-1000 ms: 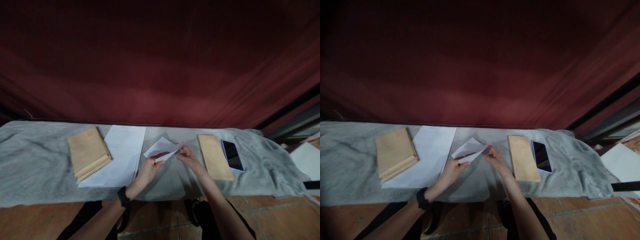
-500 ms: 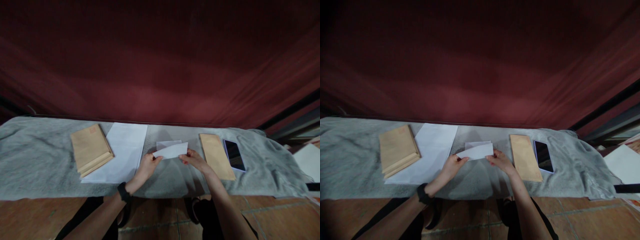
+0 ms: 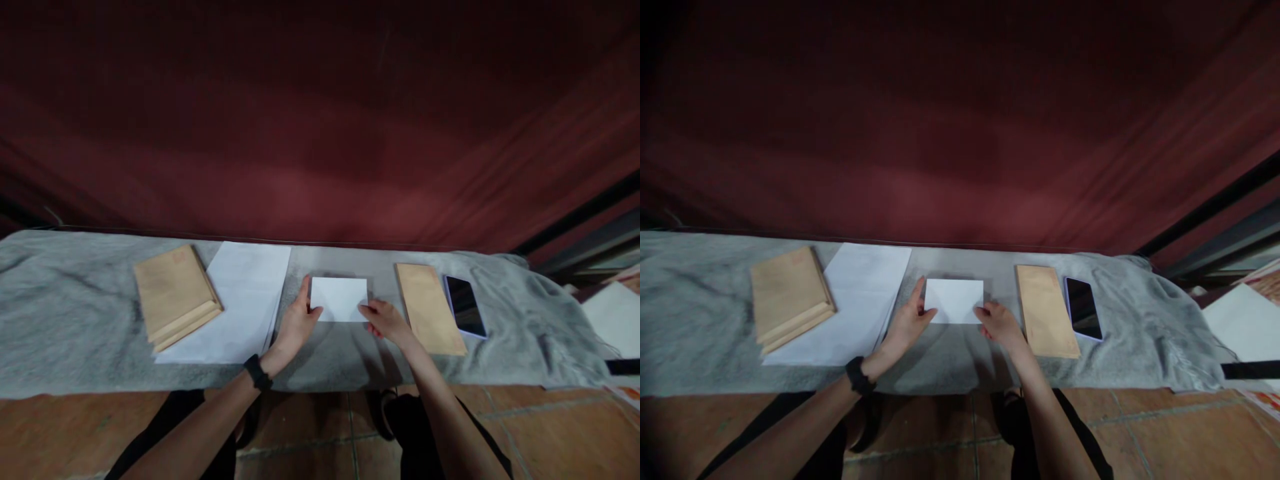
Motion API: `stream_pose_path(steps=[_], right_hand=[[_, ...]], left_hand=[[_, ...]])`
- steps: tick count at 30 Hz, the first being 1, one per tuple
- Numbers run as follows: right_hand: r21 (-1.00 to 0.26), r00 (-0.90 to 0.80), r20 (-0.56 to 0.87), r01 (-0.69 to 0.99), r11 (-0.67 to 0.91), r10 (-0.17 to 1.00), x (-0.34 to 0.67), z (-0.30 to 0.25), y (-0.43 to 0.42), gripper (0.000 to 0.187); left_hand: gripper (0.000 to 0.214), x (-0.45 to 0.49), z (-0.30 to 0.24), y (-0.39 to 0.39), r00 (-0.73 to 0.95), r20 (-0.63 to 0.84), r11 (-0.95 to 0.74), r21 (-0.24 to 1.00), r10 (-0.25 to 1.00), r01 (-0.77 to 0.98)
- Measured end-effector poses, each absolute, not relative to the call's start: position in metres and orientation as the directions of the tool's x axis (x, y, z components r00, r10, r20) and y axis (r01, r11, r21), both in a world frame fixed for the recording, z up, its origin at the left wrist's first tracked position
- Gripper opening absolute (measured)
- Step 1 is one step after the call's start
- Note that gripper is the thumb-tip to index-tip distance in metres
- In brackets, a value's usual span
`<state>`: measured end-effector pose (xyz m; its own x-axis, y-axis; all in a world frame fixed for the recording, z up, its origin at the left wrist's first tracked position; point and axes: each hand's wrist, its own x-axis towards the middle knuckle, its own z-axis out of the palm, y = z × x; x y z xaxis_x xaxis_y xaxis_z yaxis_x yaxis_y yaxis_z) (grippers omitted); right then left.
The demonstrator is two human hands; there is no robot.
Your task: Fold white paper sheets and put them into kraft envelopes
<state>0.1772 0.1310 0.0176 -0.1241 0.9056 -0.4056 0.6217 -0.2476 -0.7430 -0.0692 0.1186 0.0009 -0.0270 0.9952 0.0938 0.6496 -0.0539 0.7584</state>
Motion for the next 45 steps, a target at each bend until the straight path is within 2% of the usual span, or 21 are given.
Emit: stream_pose_path(steps=[3,7,10,17,21,23,27,30,33,38,45], right_hand=[[-0.614,-0.123,-0.361,0.777,-0.137,0.924,0.175,0.021,0.131,0.032],[-0.467,-0.103,-0.322,0.882,-0.063,0.941,0.173,0.022,0.131,0.032],[-0.410,-0.094,-0.308,0.911,-0.043,0.947,0.173,0.022,0.131,0.032],[-0.312,-0.040,-0.285,0.949,-0.053,0.958,0.172,0.021,0.129,0.032],[-0.313,0.005,-0.254,0.946,-0.087,0.967,0.171,0.023,0.126,0.027],[-0.340,0.010,-0.176,0.938,-0.070,0.984,0.168,0.022,0.123,0.021],[-0.412,-0.137,0.097,0.896,0.165,0.986,0.153,0.010,0.115,0.033],[-0.514,-0.271,0.203,0.788,0.338,0.941,0.134,-0.005,0.106,0.044],[-0.537,-0.311,0.222,0.752,0.382,0.924,0.120,-0.016,0.097,0.049],[-0.465,-0.284,0.190,0.817,0.340,0.940,0.116,-0.018,0.091,0.052],[-0.384,-0.210,0.227,0.878,0.286,0.951,0.119,-0.023,0.090,0.056]], left_hand=[[0.087,-0.069,0.003,0.119,-0.030,0.039,-0.009,0.742,0.999,0.671],[0.080,-0.069,0.003,0.120,0.023,0.101,-0.089,0.722,0.995,0.686],[0.073,-0.069,0.002,0.122,0.048,0.125,-0.123,0.704,0.991,0.700],[0.059,-0.070,0.001,0.124,0.068,0.074,-0.100,0.614,0.995,0.783],[0.053,-0.070,0.001,0.119,0.087,0.120,-0.140,0.555,0.989,0.820],[0.052,-0.068,0.002,0.115,0.111,0.175,-0.185,0.495,0.978,0.849],[0.049,-0.058,-0.002,0.103,0.287,0.275,-0.371,0.335,0.918,0.866],[0.049,-0.049,-0.007,0.092,0.420,0.258,-0.481,0.261,0.870,0.837],[0.053,-0.045,-0.011,0.086,0.453,0.233,-0.501,0.221,0.860,0.837],[0.056,-0.047,-0.016,0.083,0.444,0.232,-0.490,0.207,0.866,0.847],[0.058,-0.054,-0.023,0.088,0.359,0.259,-0.418,0.233,0.897,0.878]])
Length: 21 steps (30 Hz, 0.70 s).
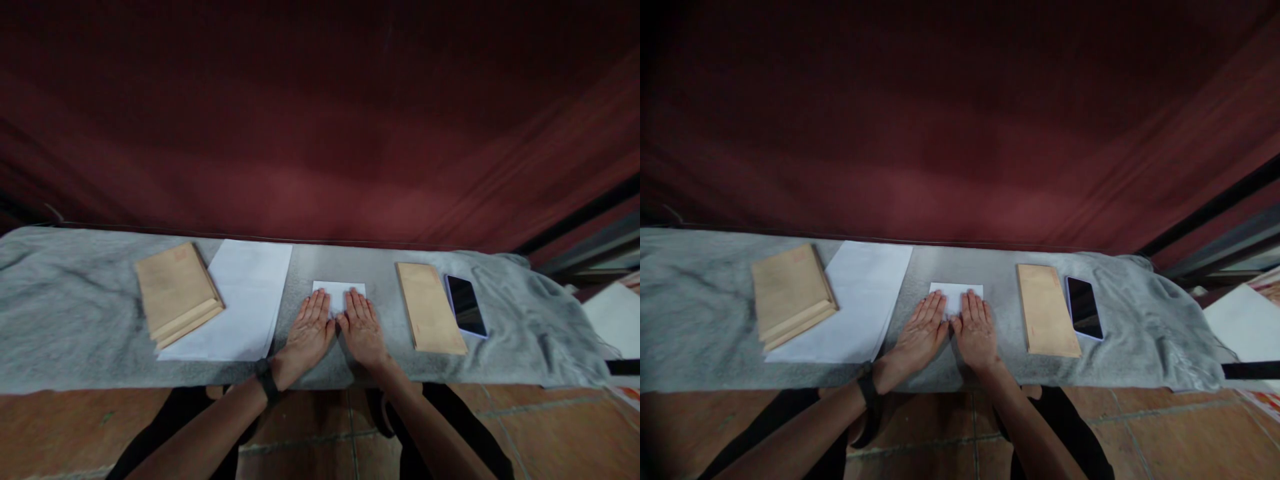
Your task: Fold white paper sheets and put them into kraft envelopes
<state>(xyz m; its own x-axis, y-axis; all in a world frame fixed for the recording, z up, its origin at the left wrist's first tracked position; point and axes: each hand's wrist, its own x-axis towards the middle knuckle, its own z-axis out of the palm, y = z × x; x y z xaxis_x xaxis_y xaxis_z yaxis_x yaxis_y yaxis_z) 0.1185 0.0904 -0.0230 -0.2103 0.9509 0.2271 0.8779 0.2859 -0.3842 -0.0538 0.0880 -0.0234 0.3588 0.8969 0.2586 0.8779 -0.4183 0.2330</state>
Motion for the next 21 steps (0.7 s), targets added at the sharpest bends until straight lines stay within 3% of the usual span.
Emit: stream_pose_path(steps=[10,21], right_hand=[[-0.186,-0.155,0.327,0.957,0.224,0.932,0.129,-0.038,0.093,0.061],[-0.115,-0.142,0.312,0.976,0.185,0.940,0.139,-0.038,0.091,0.061]], left_hand=[[0.062,-0.060,-0.018,0.094,0.247,0.208,-0.269,0.082,0.946,0.960],[0.059,-0.063,-0.013,0.094,0.231,0.181,-0.241,0.036,0.956,0.970]])
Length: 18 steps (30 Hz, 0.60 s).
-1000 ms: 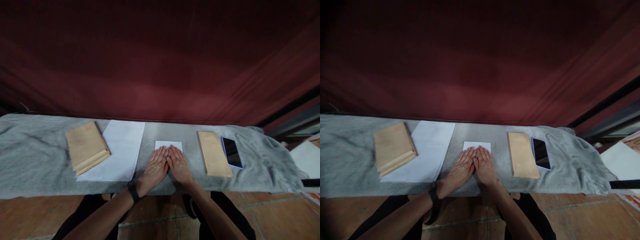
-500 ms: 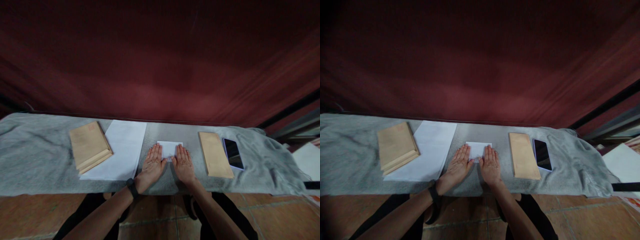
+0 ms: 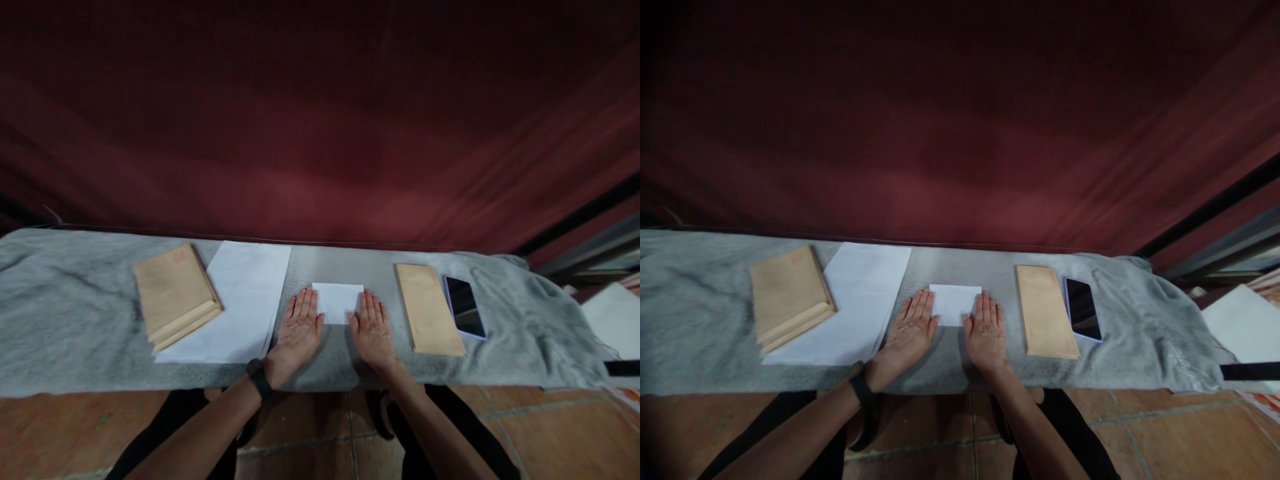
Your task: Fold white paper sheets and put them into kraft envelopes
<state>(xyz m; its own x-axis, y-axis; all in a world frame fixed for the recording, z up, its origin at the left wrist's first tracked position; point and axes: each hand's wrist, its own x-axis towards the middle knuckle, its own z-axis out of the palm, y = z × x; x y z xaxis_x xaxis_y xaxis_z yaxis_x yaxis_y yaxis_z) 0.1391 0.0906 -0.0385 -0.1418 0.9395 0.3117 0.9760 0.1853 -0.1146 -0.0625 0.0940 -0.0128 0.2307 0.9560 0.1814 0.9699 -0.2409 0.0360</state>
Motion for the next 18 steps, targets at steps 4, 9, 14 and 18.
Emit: stream_pose_path(steps=[4,9,14,18], right_hand=[[-0.098,-0.138,0.314,0.979,0.177,0.939,0.141,-0.036,0.090,0.060],[-0.103,-0.131,0.329,0.980,0.173,0.935,0.141,-0.034,0.090,0.058],[-0.101,-0.120,0.312,0.982,0.159,0.942,0.139,-0.032,0.090,0.058],[-0.107,-0.114,0.298,0.983,0.152,0.948,0.139,-0.030,0.090,0.057]], left_hand=[[0.058,-0.064,-0.011,0.094,0.224,0.192,-0.234,0.031,0.955,0.972],[0.057,-0.061,-0.008,0.097,0.219,0.227,-0.232,0.032,0.949,0.972],[0.057,-0.051,-0.008,0.101,0.280,0.247,-0.307,0.074,0.928,0.949],[0.056,-0.040,-0.009,0.101,0.397,0.231,-0.433,0.130,0.888,0.892]])
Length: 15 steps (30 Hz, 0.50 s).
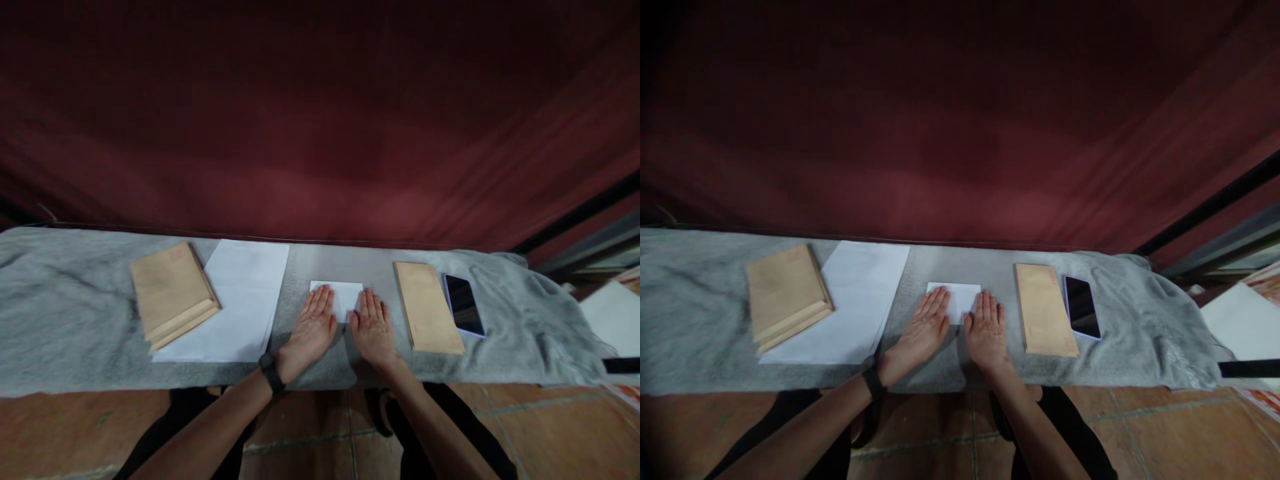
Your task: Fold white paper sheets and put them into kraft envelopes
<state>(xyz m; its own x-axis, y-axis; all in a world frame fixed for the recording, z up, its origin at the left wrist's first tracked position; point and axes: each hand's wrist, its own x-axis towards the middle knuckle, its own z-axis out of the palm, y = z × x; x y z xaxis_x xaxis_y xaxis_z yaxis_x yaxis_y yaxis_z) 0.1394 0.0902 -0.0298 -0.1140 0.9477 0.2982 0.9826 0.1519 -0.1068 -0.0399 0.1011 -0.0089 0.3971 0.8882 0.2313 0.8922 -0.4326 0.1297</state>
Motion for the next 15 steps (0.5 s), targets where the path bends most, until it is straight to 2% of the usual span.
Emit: stream_pose_path(steps=[6,11,15], right_hand=[[-0.170,-0.105,0.256,0.974,0.152,0.961,0.134,-0.020,0.098,0.055],[-0.268,-0.223,0.182,0.926,0.266,0.958,0.117,-0.013,0.105,0.054],[-0.288,-0.231,0.143,0.921,0.264,0.962,0.110,-0.011,0.109,0.054]], left_hand=[[0.055,-0.028,-0.012,0.105,0.438,0.244,-0.483,0.167,0.865,0.860],[0.058,-0.026,-0.010,0.111,0.457,0.179,-0.481,0.129,0.871,0.867],[0.059,-0.028,-0.006,0.116,0.466,0.157,-0.482,0.087,0.871,0.872]])
